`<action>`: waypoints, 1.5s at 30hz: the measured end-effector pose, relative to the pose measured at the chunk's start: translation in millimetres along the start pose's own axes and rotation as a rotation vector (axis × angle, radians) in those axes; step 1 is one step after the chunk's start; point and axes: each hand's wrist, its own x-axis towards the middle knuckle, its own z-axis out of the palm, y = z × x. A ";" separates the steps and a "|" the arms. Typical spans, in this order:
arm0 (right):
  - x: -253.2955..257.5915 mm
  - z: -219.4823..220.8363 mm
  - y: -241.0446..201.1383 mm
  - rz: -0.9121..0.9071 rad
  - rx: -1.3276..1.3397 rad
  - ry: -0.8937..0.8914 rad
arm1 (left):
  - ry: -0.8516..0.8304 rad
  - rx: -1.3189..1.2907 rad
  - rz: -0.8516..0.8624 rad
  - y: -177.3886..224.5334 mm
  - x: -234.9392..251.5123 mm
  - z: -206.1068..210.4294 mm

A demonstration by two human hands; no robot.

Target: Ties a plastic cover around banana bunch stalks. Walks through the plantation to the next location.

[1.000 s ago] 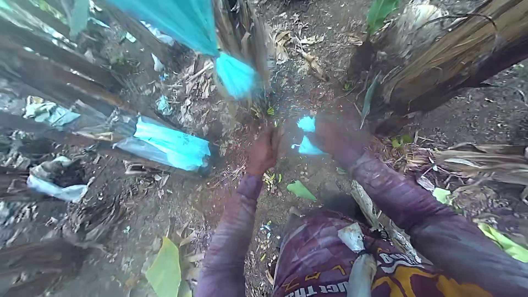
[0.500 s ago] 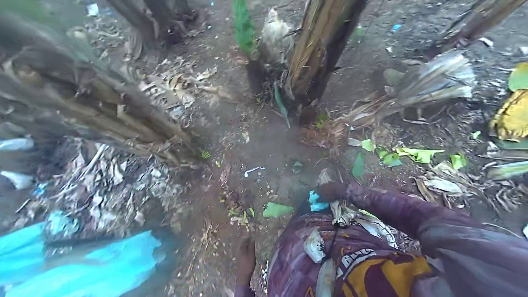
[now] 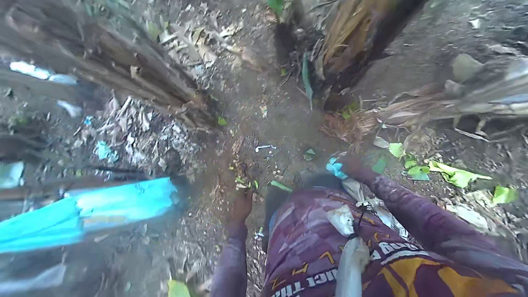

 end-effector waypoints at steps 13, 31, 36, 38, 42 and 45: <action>70.9 -40.0 -24.0 0.024 -0.088 -0.400 | -0.114 -0.103 -0.546 -55.5 -4.8 0.3; 302.3 -190.2 -53.1 0.119 -0.038 0.246 | 0.023 -0.270 -0.399 9.1 270.7 -127.9; 387.4 -291.6 -26.3 0.212 -0.044 0.324 | -0.052 -0.137 -0.517 34.2 266.7 -108.7; 431.1 -318.9 3.6 0.267 -0.080 0.279 | -0.071 -0.164 -0.628 55.1 267.8 -95.1; 499.7 -344.1 71.8 0.398 -0.185 0.144 | -0.178 -0.151 -0.762 108.3 287.5 -61.1; 545.0 -347.6 119.3 0.535 -0.257 -0.006 | -0.248 -0.180 -0.759 159.2 320.3 -38.9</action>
